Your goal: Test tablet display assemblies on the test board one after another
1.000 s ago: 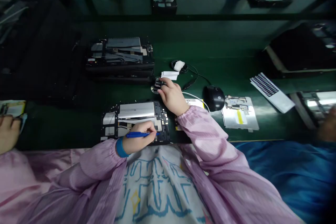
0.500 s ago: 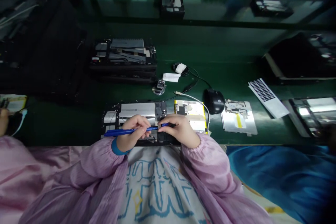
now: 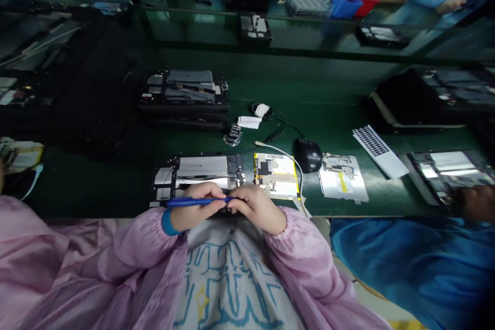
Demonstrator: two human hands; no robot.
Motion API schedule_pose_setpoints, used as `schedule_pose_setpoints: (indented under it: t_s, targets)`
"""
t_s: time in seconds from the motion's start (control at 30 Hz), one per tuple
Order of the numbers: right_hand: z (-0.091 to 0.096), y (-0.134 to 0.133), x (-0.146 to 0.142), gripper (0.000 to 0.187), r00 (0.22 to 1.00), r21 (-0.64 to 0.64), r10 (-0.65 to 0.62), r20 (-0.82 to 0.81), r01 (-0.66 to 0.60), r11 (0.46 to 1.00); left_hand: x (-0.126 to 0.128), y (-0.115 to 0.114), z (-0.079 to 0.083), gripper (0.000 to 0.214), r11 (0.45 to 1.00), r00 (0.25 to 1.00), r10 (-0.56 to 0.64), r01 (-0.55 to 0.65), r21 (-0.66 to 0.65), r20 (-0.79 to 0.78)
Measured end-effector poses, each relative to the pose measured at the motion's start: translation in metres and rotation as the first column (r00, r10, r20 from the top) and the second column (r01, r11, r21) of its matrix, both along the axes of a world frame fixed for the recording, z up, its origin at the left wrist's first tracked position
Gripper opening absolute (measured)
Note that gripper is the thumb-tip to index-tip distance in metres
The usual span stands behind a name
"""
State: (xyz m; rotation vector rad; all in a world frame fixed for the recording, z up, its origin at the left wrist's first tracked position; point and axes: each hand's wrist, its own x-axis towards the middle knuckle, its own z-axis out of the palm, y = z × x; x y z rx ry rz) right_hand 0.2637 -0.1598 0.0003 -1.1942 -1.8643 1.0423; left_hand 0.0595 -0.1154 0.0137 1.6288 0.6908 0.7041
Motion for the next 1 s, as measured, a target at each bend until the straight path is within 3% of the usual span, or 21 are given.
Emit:
schedule_pose_setpoints:
  t_s: [0.07,0.13,0.17,0.23,0.3,0.33,0.4,0.47,0.53,0.67,0.73,0.8,0.9,1.0]
  targets:
    - [-0.006,-0.004,0.010,0.057,0.977,0.082,-0.176,0.123,0.167,0.983,-0.022,0.006,0.006,0.016,0.980,0.974,0.197,-0.200,0.016,0.108]
    - [-0.018,-0.008,0.019,0.071,0.892,0.143,-0.363,0.271,0.335,0.931,-0.051,0.015,0.007,0.021,0.888,0.838,0.452,-0.454,-0.071,0.305]
    - [-0.025,-0.011,0.021,0.077,0.851,0.150,-0.404,0.336,0.375,0.915,-0.066,0.019,0.005,0.024,0.801,0.737,0.587,-0.589,-0.106,0.335]
    - [-0.039,-0.016,0.016,0.083,0.869,0.104,-0.317,0.380,0.301,0.948,-0.091,0.023,-0.003,0.028,0.544,0.480,0.818,-0.823,-0.160,0.317]
    - [-0.048,-0.023,0.003,0.079,0.905,0.043,-0.259,0.337,0.260,0.965,-0.107,0.018,-0.014,0.029,0.473,0.442,0.881,-0.823,-0.313,0.168]
    - [-0.051,-0.028,-0.006,0.077,0.928,0.008,-0.246,0.281,0.254,0.967,-0.110,0.012,-0.019,0.029,0.463,0.454,0.883,-0.804,-0.374,0.117]
    - [-0.049,-0.037,-0.020,0.072,0.945,-0.075,-0.314,0.091,0.320,0.944,-0.108,-0.002,-0.022,0.028,0.405,0.419,0.903,-0.765,-0.501,0.090]
    - [-0.040,-0.042,-0.025,0.070,0.924,-0.177,-0.347,-0.159,0.319,0.931,-0.098,-0.015,-0.015,0.026,0.315,0.335,0.939,-0.739,-0.596,0.081]
    - [-0.025,-0.040,-0.014,0.069,0.843,-0.257,-0.383,-0.379,0.301,0.918,-0.083,-0.023,-0.002,0.025,0.254,0.266,0.960,-0.711,-0.656,0.085]
    - [0.012,-0.009,0.053,0.064,0.545,-0.471,-0.558,-0.626,0.305,0.828,-0.062,-0.023,0.016,0.026,0.291,0.224,0.956,-0.647,-0.705,0.189]
    - [0.029,0.021,0.094,0.062,0.394,-0.523,-0.647,-0.653,0.383,0.761,-0.059,-0.022,0.011,0.026,0.302,0.248,0.951,-0.614,-0.729,0.185]
    - [0.040,0.060,0.129,0.062,0.305,-0.476,-0.683,-0.663,0.532,0.700,-0.060,-0.021,-0.002,0.031,0.286,0.286,0.949,-0.603,-0.745,0.134]
    - [0.041,0.133,0.158,0.074,0.327,-0.345,-0.713,-0.620,0.702,0.623,-0.060,-0.020,-0.022,0.043,0.292,0.308,0.945,-0.635,-0.716,0.113]
    - [0.030,0.207,0.161,0.081,0.385,-0.355,-0.770,-0.509,0.721,0.595,-0.058,-0.019,-0.029,0.048,0.320,0.339,0.935,-0.688,-0.652,0.101]
